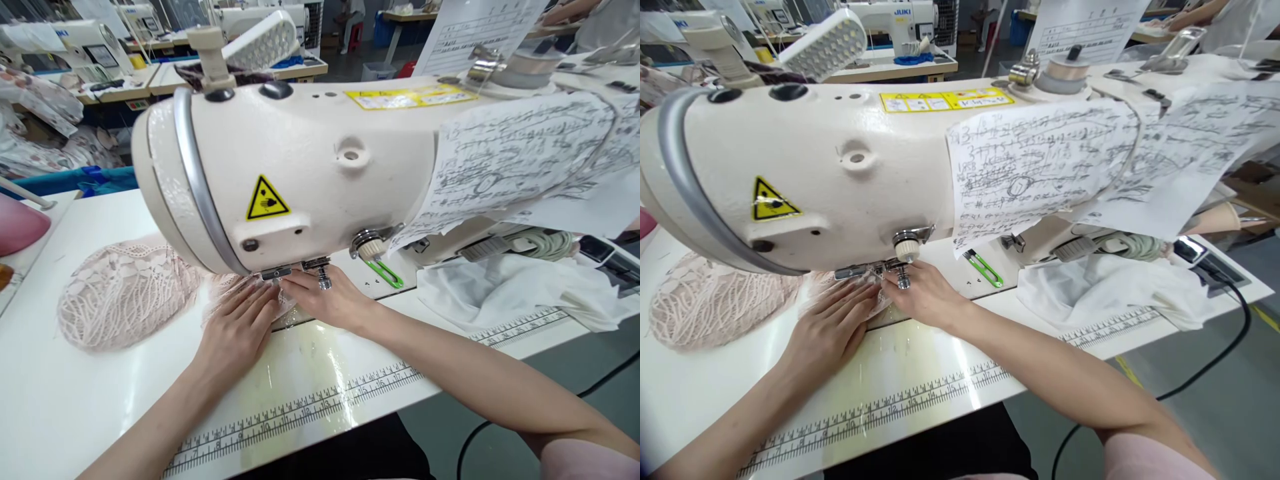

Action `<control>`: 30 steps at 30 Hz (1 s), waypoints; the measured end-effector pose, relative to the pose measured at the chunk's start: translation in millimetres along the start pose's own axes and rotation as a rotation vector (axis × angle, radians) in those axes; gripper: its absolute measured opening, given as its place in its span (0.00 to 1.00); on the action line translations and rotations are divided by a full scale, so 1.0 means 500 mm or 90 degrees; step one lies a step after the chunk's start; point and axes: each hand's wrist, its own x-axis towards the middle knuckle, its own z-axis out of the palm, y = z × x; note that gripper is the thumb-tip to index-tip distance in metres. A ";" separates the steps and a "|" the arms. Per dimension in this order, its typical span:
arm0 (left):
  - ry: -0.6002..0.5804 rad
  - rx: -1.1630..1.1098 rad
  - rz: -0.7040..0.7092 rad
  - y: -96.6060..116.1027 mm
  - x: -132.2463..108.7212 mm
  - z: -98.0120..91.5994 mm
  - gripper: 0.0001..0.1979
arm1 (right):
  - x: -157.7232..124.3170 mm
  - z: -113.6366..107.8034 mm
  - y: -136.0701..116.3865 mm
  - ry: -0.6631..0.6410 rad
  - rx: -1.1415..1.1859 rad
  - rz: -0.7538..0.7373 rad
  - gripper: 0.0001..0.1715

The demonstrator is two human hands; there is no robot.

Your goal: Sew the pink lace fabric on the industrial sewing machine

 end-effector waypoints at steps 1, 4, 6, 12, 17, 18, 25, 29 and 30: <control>0.001 0.001 -0.005 0.000 0.000 -0.002 0.08 | -0.001 -0.001 -0.003 0.000 -0.013 -0.006 0.18; -0.010 0.007 -0.025 -0.003 -0.003 -0.007 0.09 | -0.001 -0.007 -0.015 -0.009 -0.054 -0.004 0.18; -0.017 0.014 -0.034 -0.005 -0.006 -0.009 0.09 | 0.000 -0.010 -0.024 0.006 -0.078 -0.004 0.18; -0.019 0.029 -0.044 -0.011 -0.009 -0.006 0.08 | 0.002 -0.001 -0.030 0.099 -0.097 -0.047 0.16; -0.028 0.018 -0.063 -0.013 -0.014 -0.002 0.09 | 0.008 0.007 -0.030 0.125 -0.023 -0.042 0.12; -0.028 0.013 -0.069 -0.012 -0.015 -0.003 0.09 | 0.009 0.008 -0.031 0.128 0.006 -0.026 0.12; 0.020 -0.044 -0.046 -0.004 -0.008 -0.011 0.07 | 0.012 0.025 -0.027 0.110 0.237 0.045 0.12; 0.021 -0.051 -0.095 -0.008 -0.011 -0.008 0.13 | 0.009 0.028 -0.026 0.095 0.274 0.060 0.11; 0.004 -0.050 -0.101 -0.011 -0.013 -0.007 0.17 | 0.007 0.026 -0.026 0.087 0.271 0.050 0.11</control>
